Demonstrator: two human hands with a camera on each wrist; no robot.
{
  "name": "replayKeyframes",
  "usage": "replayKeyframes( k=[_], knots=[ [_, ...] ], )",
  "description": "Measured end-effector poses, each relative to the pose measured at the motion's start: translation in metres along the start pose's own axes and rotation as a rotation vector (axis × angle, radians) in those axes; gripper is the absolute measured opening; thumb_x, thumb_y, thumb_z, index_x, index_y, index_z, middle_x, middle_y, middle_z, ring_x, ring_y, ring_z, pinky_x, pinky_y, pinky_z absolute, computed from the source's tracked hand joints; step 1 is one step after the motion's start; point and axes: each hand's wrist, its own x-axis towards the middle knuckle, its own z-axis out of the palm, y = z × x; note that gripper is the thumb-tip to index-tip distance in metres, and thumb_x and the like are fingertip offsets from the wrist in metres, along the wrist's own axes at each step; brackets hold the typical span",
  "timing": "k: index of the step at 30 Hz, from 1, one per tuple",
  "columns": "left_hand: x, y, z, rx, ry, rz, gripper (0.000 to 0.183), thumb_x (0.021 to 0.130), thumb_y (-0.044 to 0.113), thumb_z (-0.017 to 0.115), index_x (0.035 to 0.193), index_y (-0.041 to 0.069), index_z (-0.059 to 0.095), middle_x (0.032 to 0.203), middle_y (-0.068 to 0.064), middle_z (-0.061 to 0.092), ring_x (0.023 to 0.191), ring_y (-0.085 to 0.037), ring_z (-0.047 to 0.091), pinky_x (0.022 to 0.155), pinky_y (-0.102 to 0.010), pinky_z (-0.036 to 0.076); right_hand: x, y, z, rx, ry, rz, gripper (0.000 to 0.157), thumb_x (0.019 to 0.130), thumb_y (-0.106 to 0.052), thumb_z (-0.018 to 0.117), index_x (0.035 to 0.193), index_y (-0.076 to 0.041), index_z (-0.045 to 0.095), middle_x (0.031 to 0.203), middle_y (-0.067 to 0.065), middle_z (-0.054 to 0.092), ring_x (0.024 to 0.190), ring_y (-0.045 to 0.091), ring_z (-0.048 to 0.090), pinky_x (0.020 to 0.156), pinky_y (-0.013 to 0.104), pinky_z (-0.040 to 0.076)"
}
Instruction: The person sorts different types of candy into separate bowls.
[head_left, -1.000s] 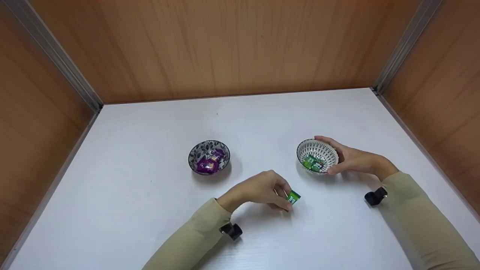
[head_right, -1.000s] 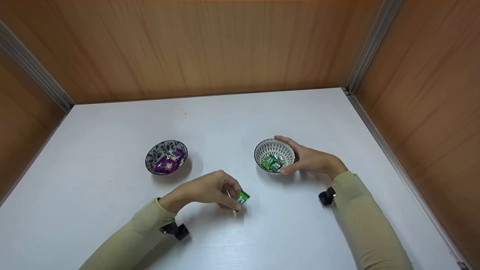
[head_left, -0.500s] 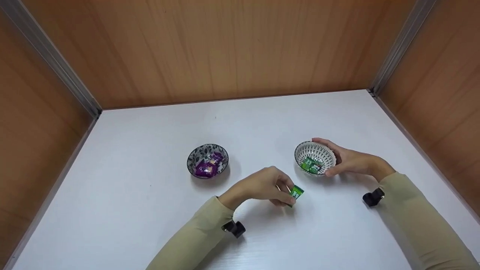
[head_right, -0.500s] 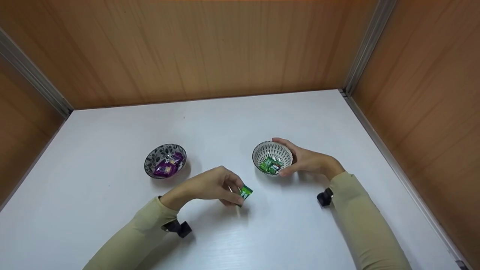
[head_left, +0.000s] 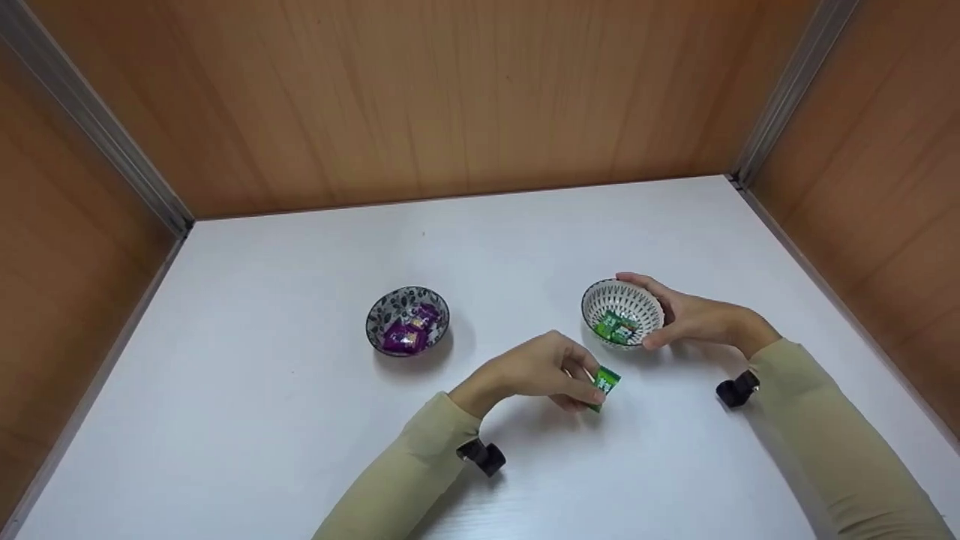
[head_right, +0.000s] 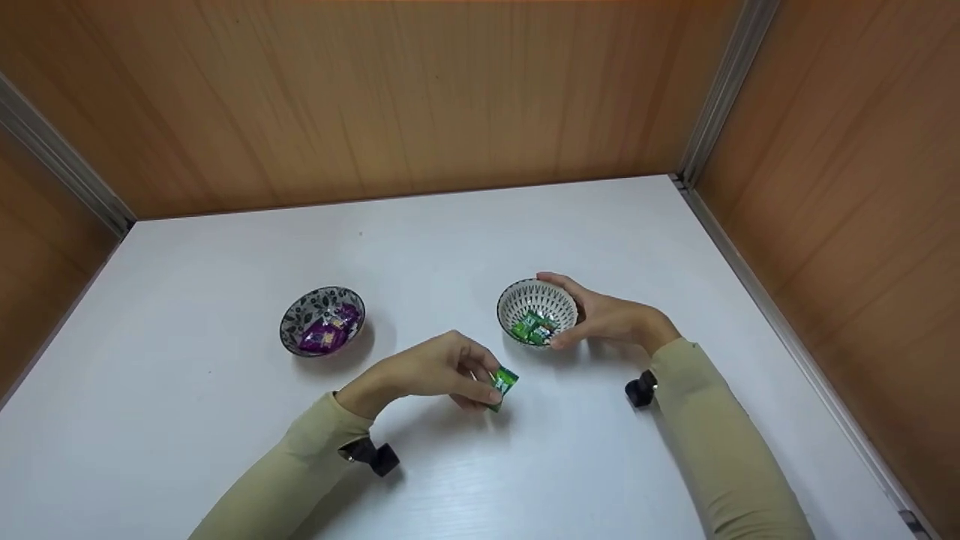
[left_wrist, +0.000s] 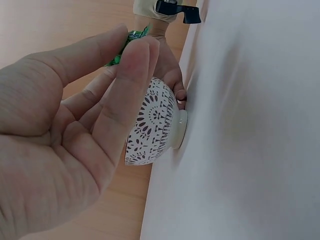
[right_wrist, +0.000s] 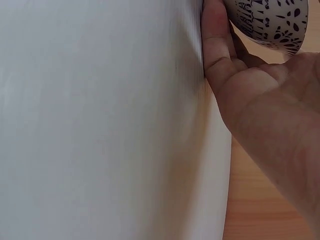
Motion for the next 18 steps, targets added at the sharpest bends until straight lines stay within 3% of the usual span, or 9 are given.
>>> replayKeyframes(
  k=[6,13,18],
  knots=[
    [0.003,0.004,-0.003,0.002,0.032,0.017,0.015,0.089,0.004,0.078,0.101,0.003,0.072,0.084,-0.008,0.076,0.069,-0.016,0.071,0.070,-0.036,0.063,0.004,-0.002,0.003,-0.017,-0.006,0.007,0.107,0.081,-0.020,0.085,0.158,-0.049,0.016,0.161,0.004,0.022,0.143,0.032,0.028,0.116,0.057,0.020],
    [0.011,0.012,-0.003,-0.024,0.043,0.041,0.012,0.092,0.007,0.076,0.103,0.003,0.073,0.087,-0.009,0.076,0.072,-0.019,0.072,0.078,-0.048,0.061,0.001,0.001,0.001,-0.008,-0.009,0.013,0.107,0.083,-0.019,0.084,0.159,-0.048,0.014,0.161,0.005,0.021,0.141,0.032,0.030,0.115,0.053,0.026],
    [0.016,0.011,-0.004,-0.047,0.123,0.059,0.009,0.094,0.008,0.074,0.101,0.004,0.073,0.087,-0.010,0.076,0.083,-0.037,0.073,0.077,-0.046,0.062,0.000,0.001,0.000,-0.006,-0.015,0.002,0.108,0.084,-0.018,0.083,0.161,-0.044,0.012,0.161,0.006,0.021,0.139,0.032,0.033,0.111,0.045,0.031]
  ],
)
